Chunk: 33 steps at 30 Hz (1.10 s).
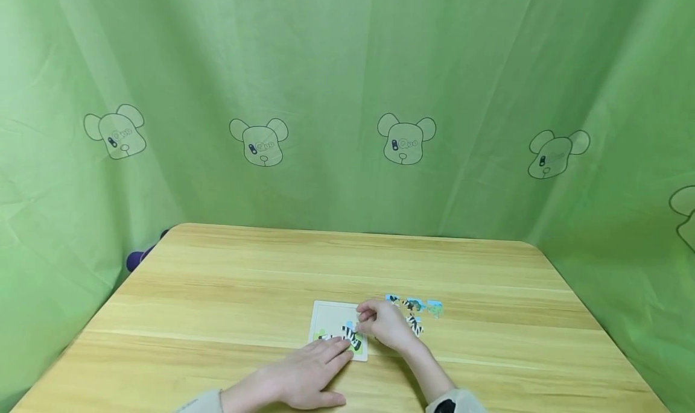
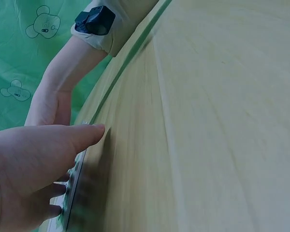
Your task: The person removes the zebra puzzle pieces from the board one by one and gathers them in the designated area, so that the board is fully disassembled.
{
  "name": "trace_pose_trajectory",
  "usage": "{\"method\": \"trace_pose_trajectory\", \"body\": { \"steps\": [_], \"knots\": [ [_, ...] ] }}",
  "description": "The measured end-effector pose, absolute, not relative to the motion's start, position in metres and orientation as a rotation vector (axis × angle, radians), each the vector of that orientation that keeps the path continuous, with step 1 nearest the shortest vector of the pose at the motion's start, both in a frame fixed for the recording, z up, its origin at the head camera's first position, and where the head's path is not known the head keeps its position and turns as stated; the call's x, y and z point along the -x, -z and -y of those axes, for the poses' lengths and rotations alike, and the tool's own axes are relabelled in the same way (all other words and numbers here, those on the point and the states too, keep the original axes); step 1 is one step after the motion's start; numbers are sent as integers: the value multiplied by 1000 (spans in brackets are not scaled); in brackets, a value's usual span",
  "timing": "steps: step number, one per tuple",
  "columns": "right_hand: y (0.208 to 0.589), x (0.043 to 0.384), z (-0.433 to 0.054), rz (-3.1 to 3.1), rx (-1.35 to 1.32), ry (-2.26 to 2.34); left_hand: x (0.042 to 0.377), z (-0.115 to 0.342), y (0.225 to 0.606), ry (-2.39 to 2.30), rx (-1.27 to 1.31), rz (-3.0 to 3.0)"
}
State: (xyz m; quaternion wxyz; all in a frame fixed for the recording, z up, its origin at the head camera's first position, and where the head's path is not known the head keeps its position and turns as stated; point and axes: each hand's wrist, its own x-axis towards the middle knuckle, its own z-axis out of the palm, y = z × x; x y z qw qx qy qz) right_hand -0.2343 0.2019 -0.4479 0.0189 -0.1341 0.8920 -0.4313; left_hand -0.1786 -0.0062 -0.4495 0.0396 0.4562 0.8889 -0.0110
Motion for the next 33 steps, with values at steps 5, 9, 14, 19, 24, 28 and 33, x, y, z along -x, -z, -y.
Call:
{"method": "trace_pose_trajectory", "body": {
  "steps": [5, 9, 14, 19, 24, 28, 33],
  "knots": [
    [449, 234, -196, -2794, 452, 1229, 177, 2, 451, 98, -1392, -2736],
    [449, 234, -193, -2825, 478, 1148, 177, 0, 452, 158, -1389, -2756],
    [450, 234, -190, -2846, 528, 1064, 177, -1, 454, 189, -1396, -2761],
    [451, 234, -188, -2879, 543, 1022, 178, -1, 455, 196, -1400, -2758],
    [452, 234, -188, -2895, 543, 1017, 178, -2, 455, 201, -1398, -2763],
    [452, 235, -190, -2877, 591, 1052, 178, -2, 454, 198, -1395, -2760],
    [452, 236, -194, -2814, 631, 1135, 178, -1, 453, 193, -1396, -2760]
  ]
}}
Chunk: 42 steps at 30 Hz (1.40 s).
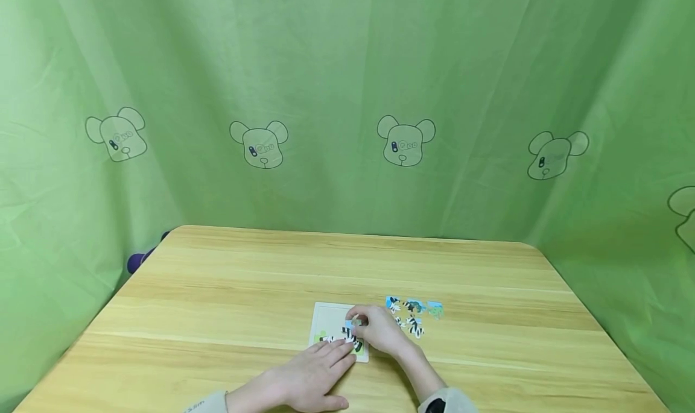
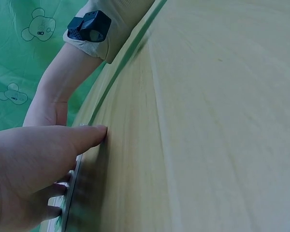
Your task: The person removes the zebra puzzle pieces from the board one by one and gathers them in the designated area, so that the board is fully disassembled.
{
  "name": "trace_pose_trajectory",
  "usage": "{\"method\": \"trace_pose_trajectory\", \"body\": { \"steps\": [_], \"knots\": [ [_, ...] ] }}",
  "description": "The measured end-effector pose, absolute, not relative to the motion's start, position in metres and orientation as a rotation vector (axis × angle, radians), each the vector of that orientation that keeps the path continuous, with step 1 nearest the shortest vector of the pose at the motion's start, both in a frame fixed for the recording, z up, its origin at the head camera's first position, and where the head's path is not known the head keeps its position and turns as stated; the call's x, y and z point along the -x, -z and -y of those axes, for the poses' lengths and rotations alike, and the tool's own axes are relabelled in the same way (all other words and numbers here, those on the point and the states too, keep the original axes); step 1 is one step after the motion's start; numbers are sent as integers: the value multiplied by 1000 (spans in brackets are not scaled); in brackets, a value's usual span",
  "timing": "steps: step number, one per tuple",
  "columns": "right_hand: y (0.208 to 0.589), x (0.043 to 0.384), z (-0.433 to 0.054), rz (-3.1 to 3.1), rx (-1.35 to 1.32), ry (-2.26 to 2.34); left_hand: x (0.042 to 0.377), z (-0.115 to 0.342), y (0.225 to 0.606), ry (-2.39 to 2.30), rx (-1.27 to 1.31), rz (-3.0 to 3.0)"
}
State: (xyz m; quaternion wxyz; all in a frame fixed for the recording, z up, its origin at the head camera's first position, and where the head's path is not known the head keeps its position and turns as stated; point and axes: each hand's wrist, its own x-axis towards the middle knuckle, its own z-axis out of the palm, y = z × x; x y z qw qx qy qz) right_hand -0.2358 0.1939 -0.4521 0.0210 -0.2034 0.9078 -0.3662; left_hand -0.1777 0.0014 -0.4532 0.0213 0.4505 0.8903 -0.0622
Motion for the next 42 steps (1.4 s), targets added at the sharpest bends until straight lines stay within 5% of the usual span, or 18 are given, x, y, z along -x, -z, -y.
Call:
{"method": "trace_pose_trajectory", "body": {
  "steps": [25, 42],
  "knots": [
    [451, 229, -289, -2550, 323, 1586, 177, 0, 453, 189, -1424, -2757],
    [453, 218, -343, -2701, 45, 1409, 177, 0, 454, 193, -1426, -2758]
  ]
}}
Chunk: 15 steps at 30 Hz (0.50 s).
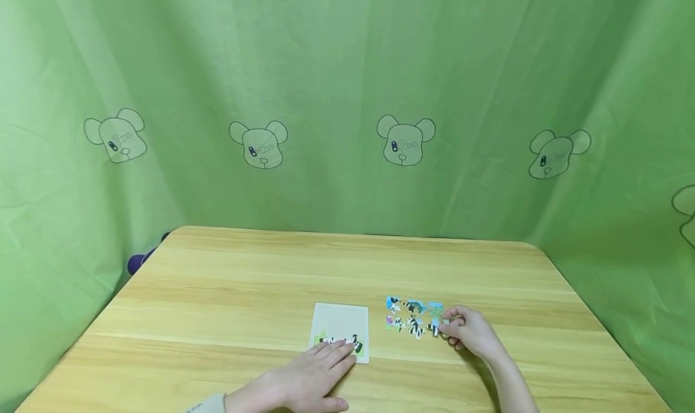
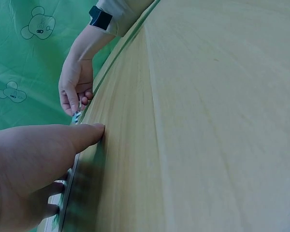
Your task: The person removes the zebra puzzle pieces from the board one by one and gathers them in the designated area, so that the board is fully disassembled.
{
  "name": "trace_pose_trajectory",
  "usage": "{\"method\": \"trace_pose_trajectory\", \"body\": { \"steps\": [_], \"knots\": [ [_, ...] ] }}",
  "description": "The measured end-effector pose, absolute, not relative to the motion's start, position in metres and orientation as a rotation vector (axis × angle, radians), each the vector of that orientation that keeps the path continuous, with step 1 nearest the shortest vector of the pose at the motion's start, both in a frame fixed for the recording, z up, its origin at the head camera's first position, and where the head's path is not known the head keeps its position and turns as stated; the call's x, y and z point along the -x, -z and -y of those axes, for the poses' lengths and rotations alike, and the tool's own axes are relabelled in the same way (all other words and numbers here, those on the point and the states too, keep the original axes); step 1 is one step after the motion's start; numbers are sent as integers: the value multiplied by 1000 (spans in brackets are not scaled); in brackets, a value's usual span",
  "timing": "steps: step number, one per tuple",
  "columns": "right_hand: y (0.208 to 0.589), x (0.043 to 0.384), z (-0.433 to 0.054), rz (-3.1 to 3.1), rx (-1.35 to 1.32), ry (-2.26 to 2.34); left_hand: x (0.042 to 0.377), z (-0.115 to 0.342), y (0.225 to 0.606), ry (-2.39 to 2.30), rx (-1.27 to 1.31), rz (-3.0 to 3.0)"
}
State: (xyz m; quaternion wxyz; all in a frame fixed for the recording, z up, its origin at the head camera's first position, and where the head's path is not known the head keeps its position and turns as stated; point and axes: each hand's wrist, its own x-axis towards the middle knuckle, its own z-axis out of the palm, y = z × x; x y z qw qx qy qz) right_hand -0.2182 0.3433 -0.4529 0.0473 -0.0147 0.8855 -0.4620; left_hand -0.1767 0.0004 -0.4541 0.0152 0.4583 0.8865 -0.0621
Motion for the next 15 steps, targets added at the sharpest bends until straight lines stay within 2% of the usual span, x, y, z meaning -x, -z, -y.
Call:
{"method": "trace_pose_trajectory", "body": {
  "steps": [15],
  "knots": [
    [457, 218, -338, -2853, -91, 1264, 177, 0, 454, 194, -1414, -2750]
  ]
}}
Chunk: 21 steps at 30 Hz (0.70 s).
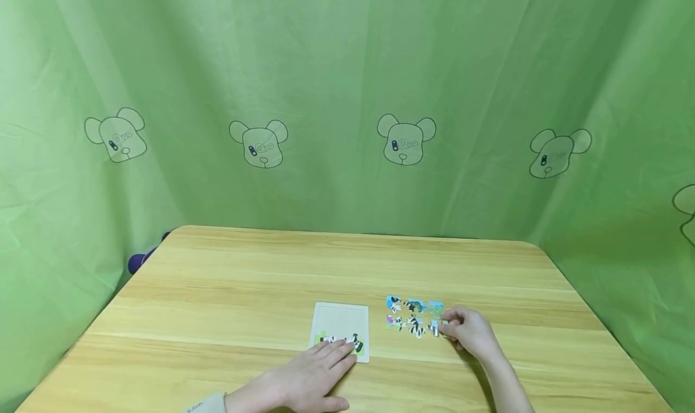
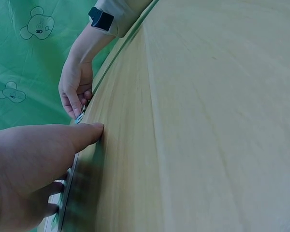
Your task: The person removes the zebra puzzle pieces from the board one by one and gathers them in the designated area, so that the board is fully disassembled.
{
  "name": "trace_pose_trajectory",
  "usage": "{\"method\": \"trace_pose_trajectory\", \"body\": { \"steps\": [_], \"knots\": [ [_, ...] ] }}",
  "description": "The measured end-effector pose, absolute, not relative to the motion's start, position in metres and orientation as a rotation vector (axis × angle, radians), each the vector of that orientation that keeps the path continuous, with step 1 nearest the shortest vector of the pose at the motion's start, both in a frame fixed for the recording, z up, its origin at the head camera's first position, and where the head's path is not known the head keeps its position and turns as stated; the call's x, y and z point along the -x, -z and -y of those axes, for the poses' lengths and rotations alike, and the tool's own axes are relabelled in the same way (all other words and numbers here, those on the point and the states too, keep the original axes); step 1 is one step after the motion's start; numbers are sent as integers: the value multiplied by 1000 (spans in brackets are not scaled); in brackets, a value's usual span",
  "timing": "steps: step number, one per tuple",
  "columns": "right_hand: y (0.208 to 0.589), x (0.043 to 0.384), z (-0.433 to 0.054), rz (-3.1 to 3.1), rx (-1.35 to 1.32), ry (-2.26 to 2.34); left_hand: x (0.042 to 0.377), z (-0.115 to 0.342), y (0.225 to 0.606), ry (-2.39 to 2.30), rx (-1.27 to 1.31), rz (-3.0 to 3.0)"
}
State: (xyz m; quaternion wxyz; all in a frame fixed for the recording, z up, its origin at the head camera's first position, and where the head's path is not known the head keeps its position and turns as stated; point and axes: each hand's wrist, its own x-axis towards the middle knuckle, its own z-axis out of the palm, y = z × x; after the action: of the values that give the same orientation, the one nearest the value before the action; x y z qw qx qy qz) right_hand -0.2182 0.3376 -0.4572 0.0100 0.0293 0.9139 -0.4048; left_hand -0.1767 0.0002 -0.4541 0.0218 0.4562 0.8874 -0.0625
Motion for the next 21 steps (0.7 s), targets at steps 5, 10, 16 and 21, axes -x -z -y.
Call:
{"method": "trace_pose_trajectory", "body": {
  "steps": [5, 10, 16, 21],
  "knots": [
    [458, 217, -335, -2860, -136, 1262, 177, 0, 454, 169, -1411, -2741],
    [456, 217, -332, -2896, -118, 1241, 177, 2, 455, 130, -1415, -2735],
    [453, 217, -311, -2940, -42, 1260, 178, 3, 456, 92, -1427, -2728],
    [448, 217, -279, -2898, 24, 1325, 180, 6, 457, 41, -1431, -2736]
  ]
}}
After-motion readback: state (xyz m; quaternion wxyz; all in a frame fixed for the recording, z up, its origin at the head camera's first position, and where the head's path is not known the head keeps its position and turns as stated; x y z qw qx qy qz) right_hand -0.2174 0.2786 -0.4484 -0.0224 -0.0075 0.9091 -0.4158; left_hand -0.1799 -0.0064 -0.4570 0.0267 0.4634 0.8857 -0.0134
